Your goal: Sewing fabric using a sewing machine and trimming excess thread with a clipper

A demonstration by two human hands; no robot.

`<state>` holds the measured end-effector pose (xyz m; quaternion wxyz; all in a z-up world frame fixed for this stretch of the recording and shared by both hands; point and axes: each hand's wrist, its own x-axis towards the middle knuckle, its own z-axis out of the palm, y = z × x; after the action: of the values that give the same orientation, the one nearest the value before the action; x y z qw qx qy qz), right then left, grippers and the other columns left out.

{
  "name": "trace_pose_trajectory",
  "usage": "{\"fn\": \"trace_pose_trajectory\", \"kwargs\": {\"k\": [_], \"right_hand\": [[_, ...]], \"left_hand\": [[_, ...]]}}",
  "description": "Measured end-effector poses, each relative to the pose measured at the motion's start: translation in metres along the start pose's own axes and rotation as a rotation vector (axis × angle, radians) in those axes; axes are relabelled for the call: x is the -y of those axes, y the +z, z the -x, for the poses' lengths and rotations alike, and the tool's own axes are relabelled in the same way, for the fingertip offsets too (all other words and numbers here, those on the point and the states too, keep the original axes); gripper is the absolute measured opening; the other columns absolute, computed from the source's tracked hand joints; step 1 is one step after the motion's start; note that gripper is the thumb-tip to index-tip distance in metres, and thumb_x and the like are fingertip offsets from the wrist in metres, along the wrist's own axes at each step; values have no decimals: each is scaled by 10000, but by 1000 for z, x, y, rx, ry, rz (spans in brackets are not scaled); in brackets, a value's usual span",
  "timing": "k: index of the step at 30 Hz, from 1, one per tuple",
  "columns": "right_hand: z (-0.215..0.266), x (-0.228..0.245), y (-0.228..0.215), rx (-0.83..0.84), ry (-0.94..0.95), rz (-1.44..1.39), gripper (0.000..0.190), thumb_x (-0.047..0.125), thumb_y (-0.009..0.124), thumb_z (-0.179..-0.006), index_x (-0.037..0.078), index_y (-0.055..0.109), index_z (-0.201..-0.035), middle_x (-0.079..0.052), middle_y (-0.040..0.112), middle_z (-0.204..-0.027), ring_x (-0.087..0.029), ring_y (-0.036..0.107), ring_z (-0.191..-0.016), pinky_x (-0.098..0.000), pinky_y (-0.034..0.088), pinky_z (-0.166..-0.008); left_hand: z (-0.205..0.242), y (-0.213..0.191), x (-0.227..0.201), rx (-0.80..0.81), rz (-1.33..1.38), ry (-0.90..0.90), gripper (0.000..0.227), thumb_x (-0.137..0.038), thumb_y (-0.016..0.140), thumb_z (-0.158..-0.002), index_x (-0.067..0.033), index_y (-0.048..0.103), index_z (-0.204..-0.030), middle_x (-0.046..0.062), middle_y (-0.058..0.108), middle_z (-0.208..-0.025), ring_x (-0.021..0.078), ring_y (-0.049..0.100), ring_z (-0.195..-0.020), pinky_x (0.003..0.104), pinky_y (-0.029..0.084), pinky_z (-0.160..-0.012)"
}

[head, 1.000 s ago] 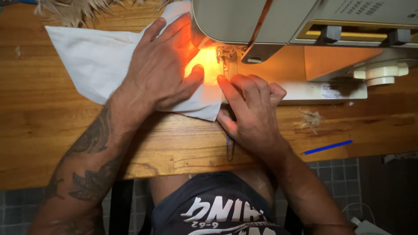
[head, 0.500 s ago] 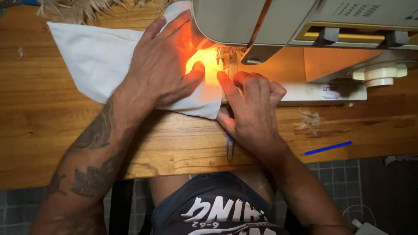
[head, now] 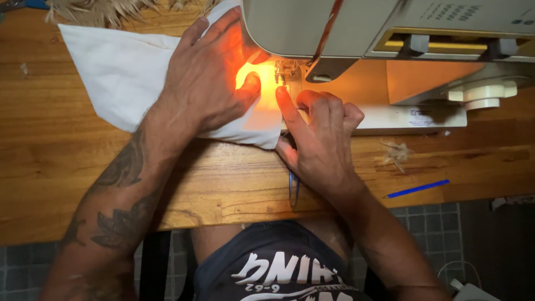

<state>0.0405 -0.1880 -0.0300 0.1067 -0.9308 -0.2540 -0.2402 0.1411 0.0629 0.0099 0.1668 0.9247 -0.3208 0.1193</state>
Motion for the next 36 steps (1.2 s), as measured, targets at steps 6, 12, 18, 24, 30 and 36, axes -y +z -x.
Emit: {"fn": "trace_pose_trajectory", "kwargs": {"k": [6,12,18,24,30,36], "right_hand": [[6,11,-18,-97,5,-43,538,250,1016,-979,110,796,-1449,-126,713,-1368,-360,692,-1303,-532,327,-1039],[31,48,-17,-245,290,-382,71,54,911,-1050,44,846,-1075,-108,768,-925,-288,712,-798,-407,580,-769],[40,62,33,-37,793,-1022,204,76,921,-973,106,920,-1175,-32,786,-830,-80,599,-670,-257,619,-600],[23,68,13,37,617,-1130,199,105,880,-1041,95,910,-1237,-62,743,-821,-55,581,-677,-263,564,-586],[23,67,14,14,793,-1373,287,54,755,-1117,67,893,-1368,76,752,-908,-4,532,-735,-173,550,-629],[27,64,15,-81,562,-999,316,29,850,-1036,56,889,-1348,-98,828,-860,-80,566,-493,-245,447,-421]], "left_hand": [[20,-2,-9,-152,-88,39,581,-298,713,-1124,35,743,-1599,269,657,-1700,418,477,-1676,613,202,-1412],[80,1,-85,-392,-141,-53,311,-235,886,-1122,-89,653,-978,167,693,-1020,415,578,-888,555,375,-725],[110,51,-107,-434,-234,-277,546,-570,551,-1223,-90,666,-990,132,575,-1029,388,617,-923,501,508,-769],[105,56,-96,-491,-128,-326,300,-308,682,-1040,-46,541,-1000,175,533,-1114,435,599,-970,524,546,-822],[105,21,-87,-580,18,-282,139,54,769,-1004,-11,658,-1057,194,655,-1116,487,722,-1052,570,611,-981],[96,-5,-49,-686,65,-147,39,35,713,-1126,18,740,-1148,188,766,-1129,454,777,-1054,550,631,-1009]]}}
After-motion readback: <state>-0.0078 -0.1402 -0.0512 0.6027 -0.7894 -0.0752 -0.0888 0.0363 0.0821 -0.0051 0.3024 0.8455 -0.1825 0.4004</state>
